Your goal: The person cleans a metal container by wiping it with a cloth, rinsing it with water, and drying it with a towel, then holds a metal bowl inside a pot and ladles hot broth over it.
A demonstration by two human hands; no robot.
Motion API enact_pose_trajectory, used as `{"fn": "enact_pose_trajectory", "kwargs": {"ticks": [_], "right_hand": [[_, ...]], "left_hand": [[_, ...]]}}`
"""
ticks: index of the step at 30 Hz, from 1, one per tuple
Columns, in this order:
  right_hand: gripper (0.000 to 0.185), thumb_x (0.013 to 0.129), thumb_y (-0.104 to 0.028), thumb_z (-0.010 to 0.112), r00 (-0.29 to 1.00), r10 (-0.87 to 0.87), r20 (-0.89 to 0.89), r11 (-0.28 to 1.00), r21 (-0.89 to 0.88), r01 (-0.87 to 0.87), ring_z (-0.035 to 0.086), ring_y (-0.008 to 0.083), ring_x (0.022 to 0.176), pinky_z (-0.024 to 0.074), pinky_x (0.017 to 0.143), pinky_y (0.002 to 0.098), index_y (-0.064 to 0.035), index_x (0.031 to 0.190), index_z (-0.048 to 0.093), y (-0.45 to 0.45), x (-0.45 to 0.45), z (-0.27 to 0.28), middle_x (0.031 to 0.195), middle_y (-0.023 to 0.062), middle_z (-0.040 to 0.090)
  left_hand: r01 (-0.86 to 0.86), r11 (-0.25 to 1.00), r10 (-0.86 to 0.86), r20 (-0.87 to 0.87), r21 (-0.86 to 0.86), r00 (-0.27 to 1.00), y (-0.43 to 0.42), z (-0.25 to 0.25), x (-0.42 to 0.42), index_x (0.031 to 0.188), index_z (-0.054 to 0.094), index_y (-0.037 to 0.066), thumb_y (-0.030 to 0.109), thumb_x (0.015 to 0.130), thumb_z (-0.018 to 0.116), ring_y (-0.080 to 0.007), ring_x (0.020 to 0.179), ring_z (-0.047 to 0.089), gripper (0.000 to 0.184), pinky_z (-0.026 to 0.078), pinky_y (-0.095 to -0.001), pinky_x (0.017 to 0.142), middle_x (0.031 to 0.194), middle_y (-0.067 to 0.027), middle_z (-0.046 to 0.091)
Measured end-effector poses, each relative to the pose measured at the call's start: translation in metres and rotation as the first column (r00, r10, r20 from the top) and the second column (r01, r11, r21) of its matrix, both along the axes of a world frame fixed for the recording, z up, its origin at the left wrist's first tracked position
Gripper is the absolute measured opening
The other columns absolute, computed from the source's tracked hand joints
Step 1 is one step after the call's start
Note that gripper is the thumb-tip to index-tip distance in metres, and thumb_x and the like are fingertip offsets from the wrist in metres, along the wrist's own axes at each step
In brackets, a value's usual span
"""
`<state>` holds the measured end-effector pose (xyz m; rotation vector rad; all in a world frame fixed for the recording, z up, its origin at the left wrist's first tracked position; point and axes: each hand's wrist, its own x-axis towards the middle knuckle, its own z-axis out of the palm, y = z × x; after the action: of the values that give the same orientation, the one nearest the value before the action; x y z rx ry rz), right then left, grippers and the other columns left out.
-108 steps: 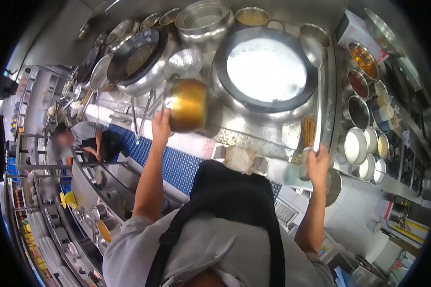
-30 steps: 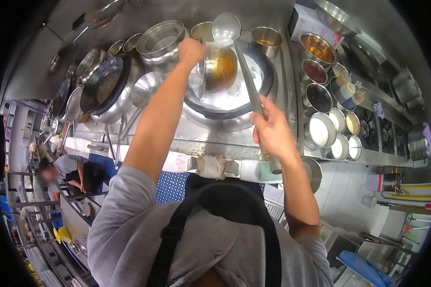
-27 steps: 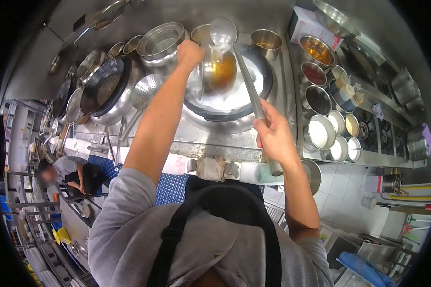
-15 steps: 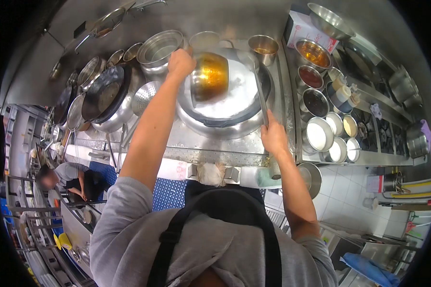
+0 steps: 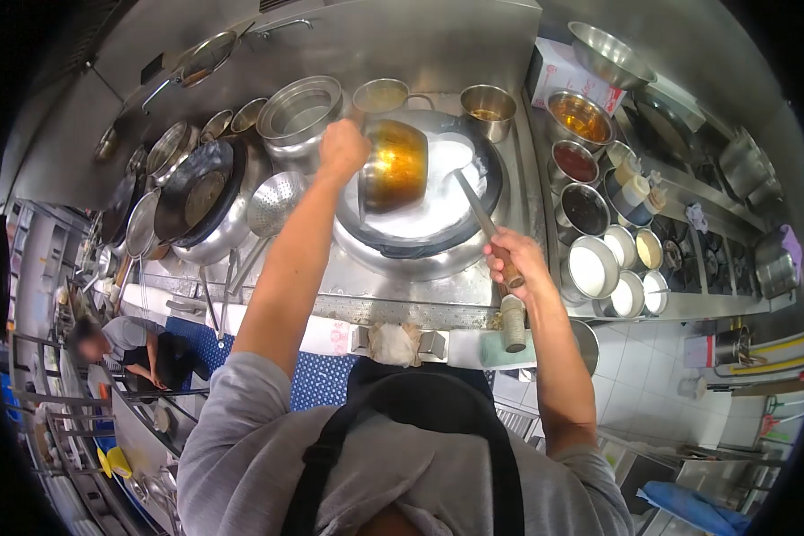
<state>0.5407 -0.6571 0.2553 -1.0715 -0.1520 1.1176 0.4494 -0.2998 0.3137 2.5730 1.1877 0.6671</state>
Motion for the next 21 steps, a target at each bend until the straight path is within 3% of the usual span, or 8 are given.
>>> {"fn": "enact_pose_trajectory", "kwargs": {"ticks": [10,21], "right_hand": [[0.029,0.096,-0.009,0.054,0.991,0.001,0.132,1.000,0.024,-0.004,0.048,0.0078,0.052,0.0391,0.037,0.0230,0.0010,0.122,0.047,0.006,0.009,0.068,0.087,0.0091,0.059],[0.041,0.095,-0.008,0.056,0.980,0.010,0.198,0.998,0.055,-0.022,0.050,0.0100,0.049,0.0405,0.037,0.0253,0.0031,0.134,0.046,0.005,-0.013,0.097,0.084,0.0089,0.060]], "left_hand": [[-0.026,0.993,0.031,0.038,-0.118,0.999,0.005,-0.011,0.021,0.093,0.075,-0.003,0.008,0.077,0.070,-0.0406,0.101,0.071,0.021,0.058,-0.0431,0.090,0.103,-0.0271,0.072],[-0.026,0.982,0.043,0.088,-0.185,0.995,0.031,-0.024,0.042,0.093,0.076,-0.001,0.014,0.076,0.072,-0.0378,0.104,0.070,0.022,0.056,-0.0424,0.093,0.104,-0.0244,0.073]]}}
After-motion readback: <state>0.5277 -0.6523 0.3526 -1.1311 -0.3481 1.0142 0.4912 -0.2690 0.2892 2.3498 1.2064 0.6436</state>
